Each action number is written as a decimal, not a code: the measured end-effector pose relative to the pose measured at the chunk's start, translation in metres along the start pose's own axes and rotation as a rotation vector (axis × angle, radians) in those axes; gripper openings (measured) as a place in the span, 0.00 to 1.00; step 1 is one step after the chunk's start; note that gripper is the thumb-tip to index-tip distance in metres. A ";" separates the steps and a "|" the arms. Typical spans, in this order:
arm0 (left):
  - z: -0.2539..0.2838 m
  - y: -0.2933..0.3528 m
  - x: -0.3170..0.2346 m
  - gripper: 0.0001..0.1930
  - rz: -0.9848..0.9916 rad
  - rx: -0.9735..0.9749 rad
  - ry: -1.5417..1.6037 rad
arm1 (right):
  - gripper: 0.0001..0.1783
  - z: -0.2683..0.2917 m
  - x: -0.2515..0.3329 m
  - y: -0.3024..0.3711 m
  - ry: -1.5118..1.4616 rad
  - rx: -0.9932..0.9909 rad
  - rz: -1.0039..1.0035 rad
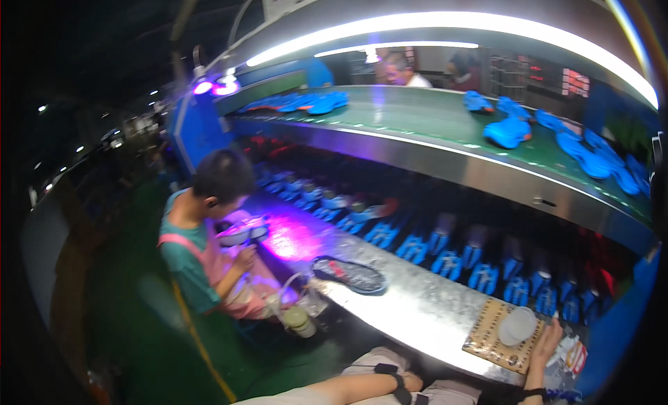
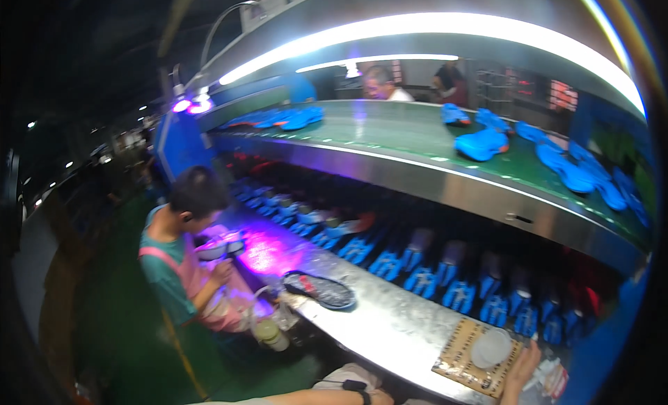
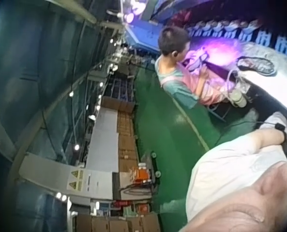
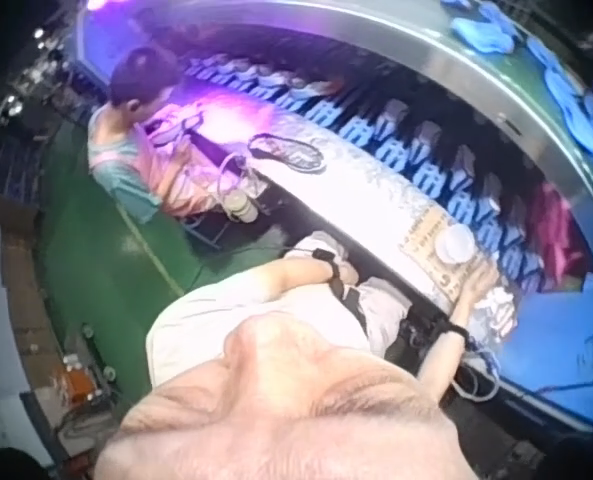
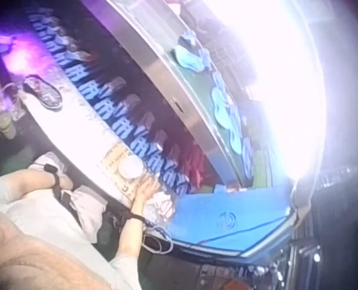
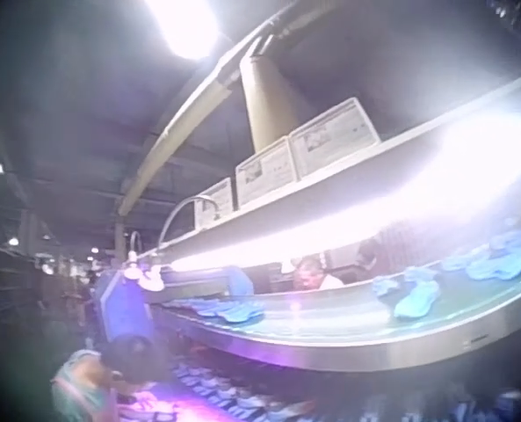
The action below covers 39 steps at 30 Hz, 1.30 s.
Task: Applying adhesive to shoe soles using a brush at a manufacturing station.
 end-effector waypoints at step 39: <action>0.996 0.248 0.424 0.27 0.474 -1.252 -0.265 | 0.18 0.003 0.074 -0.023 0.175 0.061 -0.173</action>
Point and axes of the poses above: each hand's wrist, its own y-axis away from the middle knuckle, its own z-axis out of the back of the hand, x = y × z, the point moved 6 cm from there along -y, towards the middle knuckle, and after that the axes turned 1 degree about z, right-handed, at the moved point
